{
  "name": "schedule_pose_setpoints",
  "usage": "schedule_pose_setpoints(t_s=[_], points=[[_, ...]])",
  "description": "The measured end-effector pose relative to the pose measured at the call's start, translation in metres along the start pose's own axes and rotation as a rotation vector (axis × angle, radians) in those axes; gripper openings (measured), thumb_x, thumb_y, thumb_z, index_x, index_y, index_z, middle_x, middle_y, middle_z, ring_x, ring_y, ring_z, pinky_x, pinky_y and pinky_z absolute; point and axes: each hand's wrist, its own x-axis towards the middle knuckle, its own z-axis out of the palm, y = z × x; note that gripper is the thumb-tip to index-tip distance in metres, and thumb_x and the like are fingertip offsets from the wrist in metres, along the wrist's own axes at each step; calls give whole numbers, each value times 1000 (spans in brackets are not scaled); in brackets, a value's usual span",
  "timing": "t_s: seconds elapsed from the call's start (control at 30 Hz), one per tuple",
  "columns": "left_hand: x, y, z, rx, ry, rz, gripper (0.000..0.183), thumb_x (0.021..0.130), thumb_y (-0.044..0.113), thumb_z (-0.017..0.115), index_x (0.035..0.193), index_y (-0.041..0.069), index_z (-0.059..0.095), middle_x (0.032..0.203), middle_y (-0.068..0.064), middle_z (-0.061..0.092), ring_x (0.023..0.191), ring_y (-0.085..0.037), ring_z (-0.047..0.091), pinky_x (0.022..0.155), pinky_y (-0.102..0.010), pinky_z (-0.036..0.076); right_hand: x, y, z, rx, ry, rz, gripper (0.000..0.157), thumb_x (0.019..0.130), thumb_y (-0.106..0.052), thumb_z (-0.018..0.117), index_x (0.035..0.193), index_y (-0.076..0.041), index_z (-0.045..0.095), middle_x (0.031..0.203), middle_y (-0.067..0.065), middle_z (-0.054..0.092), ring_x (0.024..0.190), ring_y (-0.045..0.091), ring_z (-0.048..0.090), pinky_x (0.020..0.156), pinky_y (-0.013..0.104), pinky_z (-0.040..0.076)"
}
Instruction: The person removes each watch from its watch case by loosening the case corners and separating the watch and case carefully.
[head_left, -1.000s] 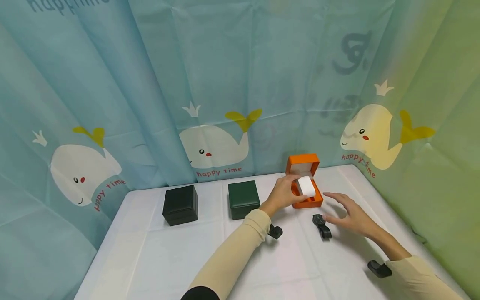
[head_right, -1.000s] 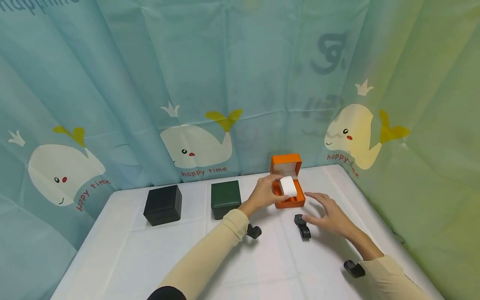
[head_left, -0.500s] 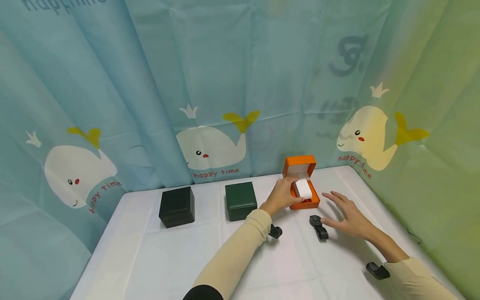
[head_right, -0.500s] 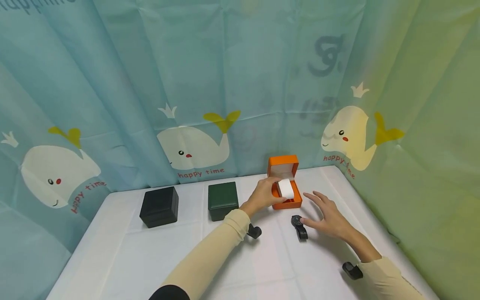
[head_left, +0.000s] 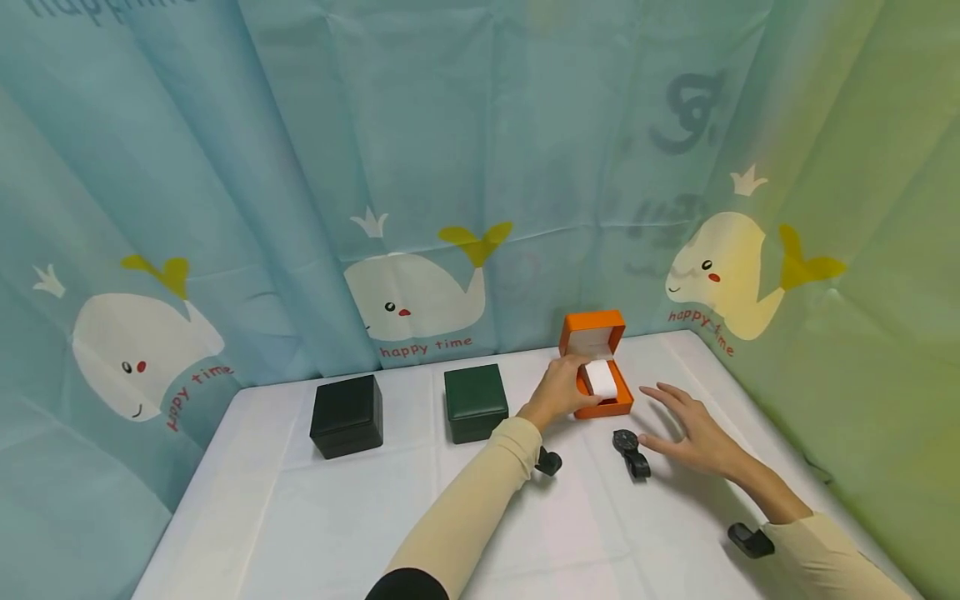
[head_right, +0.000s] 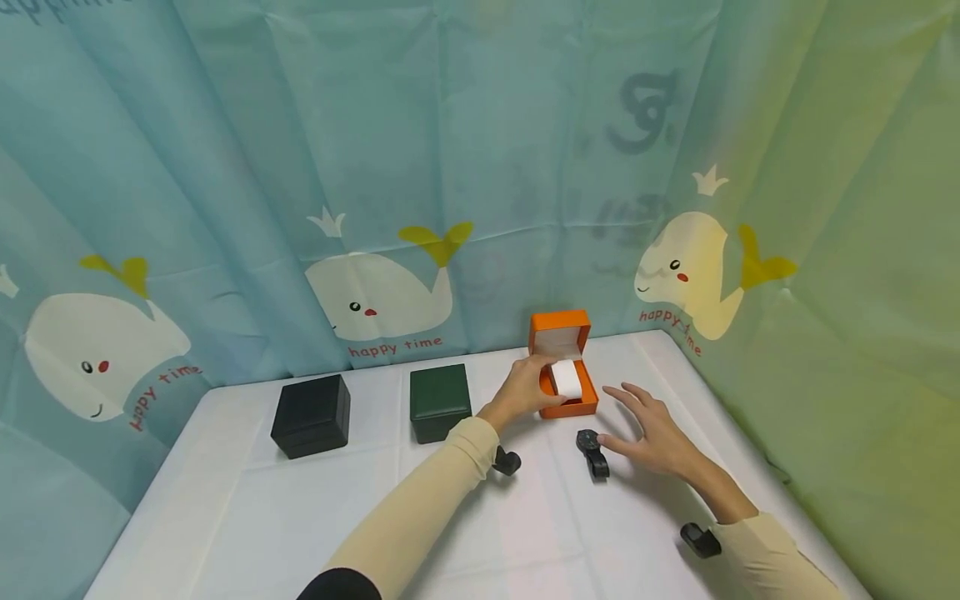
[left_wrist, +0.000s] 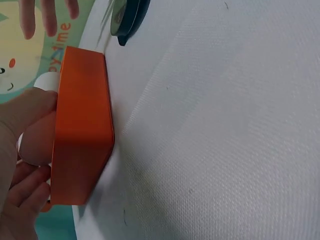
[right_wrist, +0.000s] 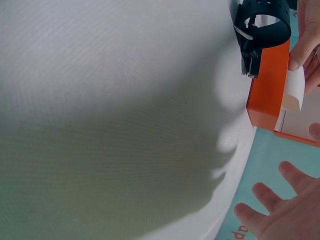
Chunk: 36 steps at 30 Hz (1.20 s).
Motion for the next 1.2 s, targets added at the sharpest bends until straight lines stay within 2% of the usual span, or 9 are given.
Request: schedule_pose_setpoints(t_s=[0.13, 0.23, 0.33, 0.53, 0.7, 0.87, 1.0, 1.2], points=[[2, 0, 2, 77, 11, 5, 65, 83, 36, 87, 138, 8, 64, 134, -4, 66, 119, -19, 60, 105, -27, 47, 0, 0, 1, -6, 1, -1, 75, 85, -29, 84, 148, -7, 51, 151, 33, 39, 131, 59, 38, 95, 79, 32], [2, 2, 4, 153, 21, -26, 66, 82, 43, 87, 137, 14, 66, 130, -1, 68, 114, -19, 59, 101, -28, 48, 0, 0, 1, -12, -3, 3, 75, 86, -30, 84, 149, -8, 50, 151, 33, 39, 131, 59, 38, 96, 79, 32], [2, 5, 5, 192, 19, -90, 66, 80, 48, 87, 137, 20, 67, 126, 3, 69, 109, -17, 56, 93, -29, 47, 0, 0, 2, -16, -8, 11, 75, 86, -31, 83, 149, -9, 50, 151, 33, 39, 131, 58, 38, 96, 79, 32], [4, 17, 6, 156, 16, -228, 63, 76, 42, 92, 132, 22, 71, 121, 4, 69, 110, -17, 53, 87, -31, 42, -2, 1, 3, -11, -7, 21, 74, 86, -31, 83, 149, -9, 51, 152, 32, 38, 131, 60, 38, 95, 79, 33], [7, 25, 7, 162, 32, -327, 61, 73, 37, 95, 129, 24, 73, 120, 4, 70, 113, -18, 53, 89, -34, 42, -3, 1, 3, -14, 2, 13, 73, 86, -29, 84, 148, -8, 52, 151, 33, 39, 130, 60, 39, 94, 79, 33], [10, 34, 8, 205, 59, -409, 54, 69, 34, 96, 119, 23, 78, 111, 3, 71, 108, -18, 56, 90, -37, 46, -3, 0, 2, -19, 10, 6, 71, 86, -28, 84, 147, -9, 53, 149, 33, 41, 129, 59, 41, 95, 78, 34], [12, 39, 8, 218, 68, -433, 50, 69, 32, 96, 114, 21, 79, 107, 2, 69, 104, -18, 56, 90, -38, 46, -3, 0, 1, -15, 8, 3, 71, 85, -27, 84, 147, -9, 53, 149, 33, 42, 129, 59, 41, 95, 77, 34], [9, 40, 9, 196, 98, -413, 52, 68, 30, 98, 115, 21, 80, 110, 3, 70, 106, -18, 57, 88, -38, 45, -5, 3, 3, -14, 18, -4, 70, 84, -25, 85, 145, -7, 54, 147, 32, 44, 128, 57, 43, 95, 75, 35]])
